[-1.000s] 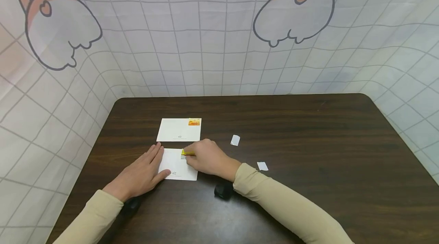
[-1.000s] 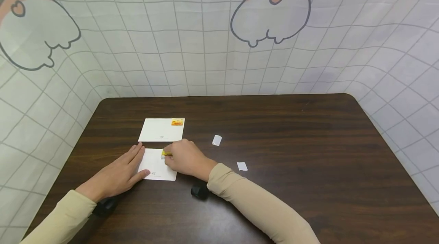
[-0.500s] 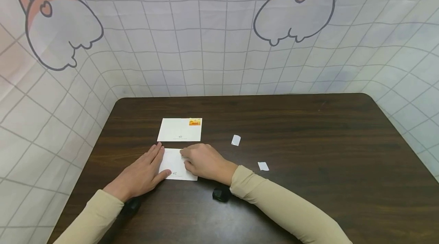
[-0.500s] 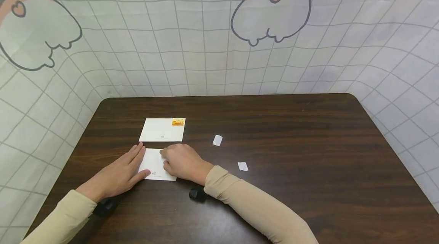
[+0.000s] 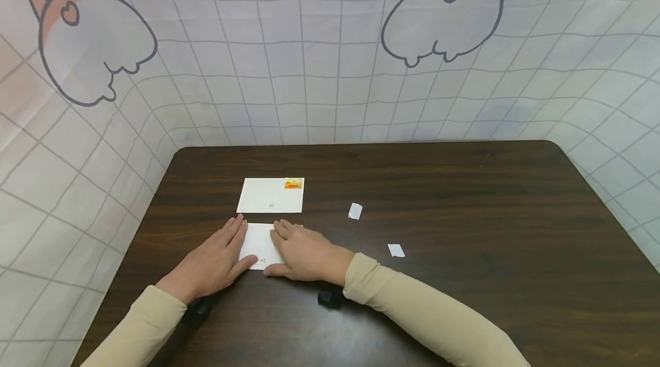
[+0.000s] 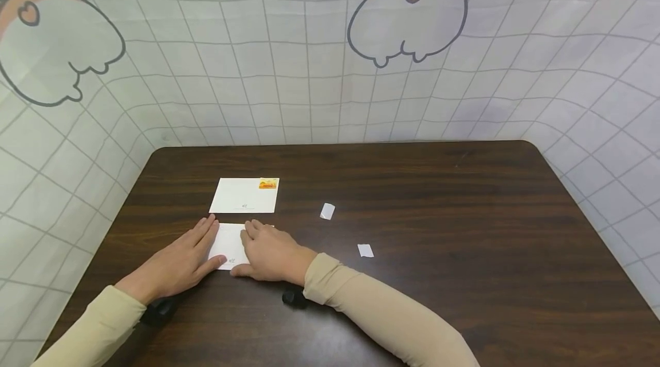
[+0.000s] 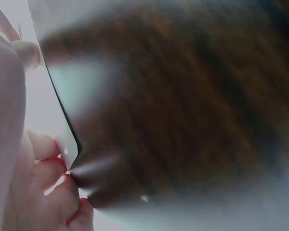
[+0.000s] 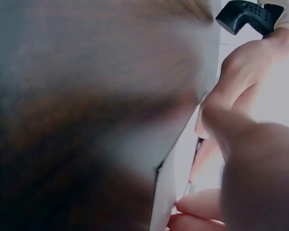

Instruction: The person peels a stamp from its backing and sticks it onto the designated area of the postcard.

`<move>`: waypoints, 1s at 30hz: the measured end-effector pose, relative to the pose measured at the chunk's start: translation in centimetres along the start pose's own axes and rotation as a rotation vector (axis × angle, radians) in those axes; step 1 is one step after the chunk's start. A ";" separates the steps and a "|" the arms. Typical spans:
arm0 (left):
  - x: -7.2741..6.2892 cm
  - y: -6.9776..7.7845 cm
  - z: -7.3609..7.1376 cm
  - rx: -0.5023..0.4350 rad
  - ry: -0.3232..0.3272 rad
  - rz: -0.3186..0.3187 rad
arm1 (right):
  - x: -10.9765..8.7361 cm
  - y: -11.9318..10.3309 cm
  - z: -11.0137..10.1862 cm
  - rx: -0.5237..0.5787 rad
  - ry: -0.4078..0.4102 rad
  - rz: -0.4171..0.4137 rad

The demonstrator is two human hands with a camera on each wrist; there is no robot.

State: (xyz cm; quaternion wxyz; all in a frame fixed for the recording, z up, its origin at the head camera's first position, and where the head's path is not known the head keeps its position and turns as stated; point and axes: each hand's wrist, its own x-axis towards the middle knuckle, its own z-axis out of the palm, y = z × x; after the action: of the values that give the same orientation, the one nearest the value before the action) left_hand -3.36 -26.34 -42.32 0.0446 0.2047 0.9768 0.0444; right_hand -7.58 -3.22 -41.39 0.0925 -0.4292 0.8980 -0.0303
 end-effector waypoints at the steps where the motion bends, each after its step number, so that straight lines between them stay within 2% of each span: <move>1: 0.0 0.0 0.0 0.002 -0.002 0.000 | -0.2 0.0 0.0 0.008 -0.026 -0.005; 5: 0.0 0.0 -0.1 0.005 -0.011 -0.006 | -0.8 0.2 0.1 0.045 -0.111 -0.028; 9: -0.1 0.0 -0.2 0.005 -0.008 -0.005 | -1.1 0.5 0.1 0.063 -0.138 -0.038; 21: -0.1 0.3 -0.1 0.002 -0.012 -0.006 | -1.6 1.3 0.7 0.004 -0.132 -0.064; 30: 0.0 0.2 0.0 0.002 -0.024 -0.012 | -2.3 2.0 0.5 -0.026 -0.147 -0.030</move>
State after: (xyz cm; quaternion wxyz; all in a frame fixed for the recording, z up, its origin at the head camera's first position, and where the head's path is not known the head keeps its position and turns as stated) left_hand -3.29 -26.17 -42.25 0.0562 0.1994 0.9775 0.0408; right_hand -7.59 -0.17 -41.82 0.1521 -0.4448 0.8825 0.0114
